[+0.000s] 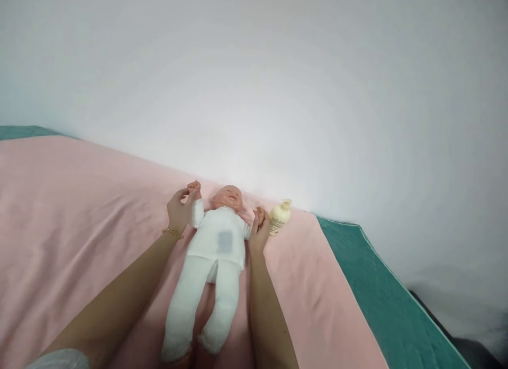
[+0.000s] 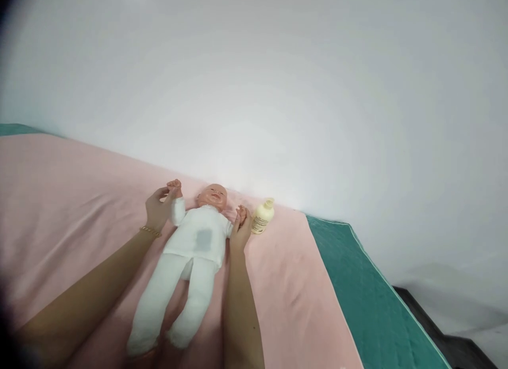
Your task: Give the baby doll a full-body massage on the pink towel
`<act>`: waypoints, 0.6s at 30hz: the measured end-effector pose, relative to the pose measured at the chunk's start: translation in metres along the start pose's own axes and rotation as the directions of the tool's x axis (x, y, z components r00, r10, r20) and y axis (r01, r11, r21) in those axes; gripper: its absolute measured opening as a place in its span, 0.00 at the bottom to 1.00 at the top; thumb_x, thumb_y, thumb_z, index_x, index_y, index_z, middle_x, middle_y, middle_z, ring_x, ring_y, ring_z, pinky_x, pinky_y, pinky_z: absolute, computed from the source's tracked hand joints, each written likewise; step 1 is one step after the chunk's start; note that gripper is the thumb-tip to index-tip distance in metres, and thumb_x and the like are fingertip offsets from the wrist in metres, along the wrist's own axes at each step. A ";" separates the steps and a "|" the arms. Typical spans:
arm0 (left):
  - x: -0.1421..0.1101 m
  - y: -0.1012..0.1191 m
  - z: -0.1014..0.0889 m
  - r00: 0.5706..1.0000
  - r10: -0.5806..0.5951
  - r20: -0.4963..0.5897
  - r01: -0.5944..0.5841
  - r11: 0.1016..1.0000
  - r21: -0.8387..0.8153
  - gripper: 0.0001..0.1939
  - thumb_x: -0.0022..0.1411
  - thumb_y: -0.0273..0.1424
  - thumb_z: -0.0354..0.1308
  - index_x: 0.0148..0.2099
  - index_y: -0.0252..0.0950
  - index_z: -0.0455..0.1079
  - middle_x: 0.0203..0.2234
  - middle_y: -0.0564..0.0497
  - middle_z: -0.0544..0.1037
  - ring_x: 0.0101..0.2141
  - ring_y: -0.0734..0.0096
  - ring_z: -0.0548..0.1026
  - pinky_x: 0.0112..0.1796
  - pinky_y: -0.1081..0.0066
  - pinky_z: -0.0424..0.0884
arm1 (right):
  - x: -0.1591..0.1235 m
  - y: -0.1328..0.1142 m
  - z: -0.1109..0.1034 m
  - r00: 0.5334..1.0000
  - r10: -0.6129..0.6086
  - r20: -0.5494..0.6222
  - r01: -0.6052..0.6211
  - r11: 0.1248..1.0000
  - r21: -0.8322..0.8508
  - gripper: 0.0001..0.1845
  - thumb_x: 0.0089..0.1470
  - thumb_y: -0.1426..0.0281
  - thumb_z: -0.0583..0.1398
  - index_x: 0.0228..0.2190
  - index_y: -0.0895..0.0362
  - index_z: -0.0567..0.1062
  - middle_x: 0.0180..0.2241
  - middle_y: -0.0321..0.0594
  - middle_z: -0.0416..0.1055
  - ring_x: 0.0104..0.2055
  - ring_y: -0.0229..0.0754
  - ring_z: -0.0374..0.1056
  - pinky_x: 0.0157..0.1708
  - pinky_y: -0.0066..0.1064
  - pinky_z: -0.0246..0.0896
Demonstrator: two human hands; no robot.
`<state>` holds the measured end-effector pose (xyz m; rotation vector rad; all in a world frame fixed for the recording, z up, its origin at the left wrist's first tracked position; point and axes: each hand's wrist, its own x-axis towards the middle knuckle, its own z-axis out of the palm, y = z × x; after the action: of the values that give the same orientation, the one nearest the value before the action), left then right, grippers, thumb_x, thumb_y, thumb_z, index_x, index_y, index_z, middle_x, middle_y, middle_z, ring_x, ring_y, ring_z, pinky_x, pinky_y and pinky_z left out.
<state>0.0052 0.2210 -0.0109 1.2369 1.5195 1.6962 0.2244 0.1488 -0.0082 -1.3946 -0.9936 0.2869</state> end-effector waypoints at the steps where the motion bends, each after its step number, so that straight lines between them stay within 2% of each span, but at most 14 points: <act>1: -0.008 0.003 -0.006 1.000 0.013 -0.025 -0.013 1.000 -0.011 0.24 0.58 0.48 0.55 0.43 0.32 0.74 0.41 0.43 0.79 0.43 0.58 0.74 0.44 0.66 0.68 | -0.008 -0.004 -0.004 1.000 -0.007 -0.010 0.007 1.000 0.005 0.20 0.62 0.61 0.58 0.51 0.58 0.69 0.52 0.45 0.67 0.50 0.47 0.68 0.49 0.46 0.66; 5: -0.045 0.010 -0.035 0.988 0.073 -0.140 -0.079 0.996 -0.040 0.22 0.56 0.46 0.59 0.43 0.33 0.73 0.41 0.45 0.79 0.44 0.60 0.74 0.47 0.66 0.68 | -0.048 -0.013 -0.029 0.999 -0.026 -0.046 0.026 1.000 0.008 0.23 0.62 0.61 0.58 0.55 0.58 0.66 0.55 0.48 0.66 0.55 0.47 0.65 0.54 0.46 0.60; 8: -0.072 0.007 -0.062 0.986 0.096 -0.134 -0.095 0.995 0.016 0.21 0.56 0.44 0.60 0.46 0.35 0.73 0.41 0.47 0.79 0.43 0.62 0.75 0.47 0.66 0.67 | -0.080 -0.012 -0.050 0.998 -0.007 -0.056 0.006 1.000 -0.012 0.27 0.60 0.61 0.58 0.58 0.59 0.63 0.57 0.50 0.65 0.58 0.46 0.62 0.56 0.39 0.57; 12: -0.100 -0.006 -0.099 0.998 0.058 -0.015 -0.053 0.978 0.200 0.24 0.57 0.42 0.60 0.54 0.40 0.71 0.42 0.48 0.79 0.42 0.60 0.76 0.44 0.66 0.68 | -0.117 -0.003 -0.076 0.999 0.041 -0.029 -0.043 0.997 -0.059 0.27 0.59 0.62 0.55 0.58 0.58 0.64 0.58 0.49 0.64 0.58 0.45 0.63 0.55 0.34 0.60; 15: -0.111 -0.015 -0.116 0.994 -0.014 0.108 -0.025 0.936 0.351 0.28 0.58 0.42 0.59 0.59 0.40 0.67 0.42 0.45 0.79 0.41 0.56 0.77 0.40 0.66 0.69 | -0.137 0.003 -0.090 0.996 0.081 0.026 -0.076 0.984 -0.161 0.28 0.59 0.65 0.53 0.60 0.59 0.64 0.57 0.49 0.66 0.57 0.45 0.65 0.56 0.36 0.60; 18: -0.112 -0.018 -0.120 0.963 0.026 0.270 -0.165 0.845 0.508 0.23 0.60 0.41 0.55 0.54 0.37 0.71 0.39 0.43 0.79 0.38 0.54 0.77 0.37 0.67 0.67 | -0.148 0.004 -0.097 0.994 0.078 0.083 -0.056 0.970 -0.238 0.30 0.58 0.67 0.53 0.61 0.58 0.61 0.58 0.48 0.65 0.58 0.47 0.64 0.57 0.39 0.58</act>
<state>-0.0563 0.0731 -0.0519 1.7587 1.8493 1.1357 0.2088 -0.0202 -0.0598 -1.6449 -1.0841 0.2923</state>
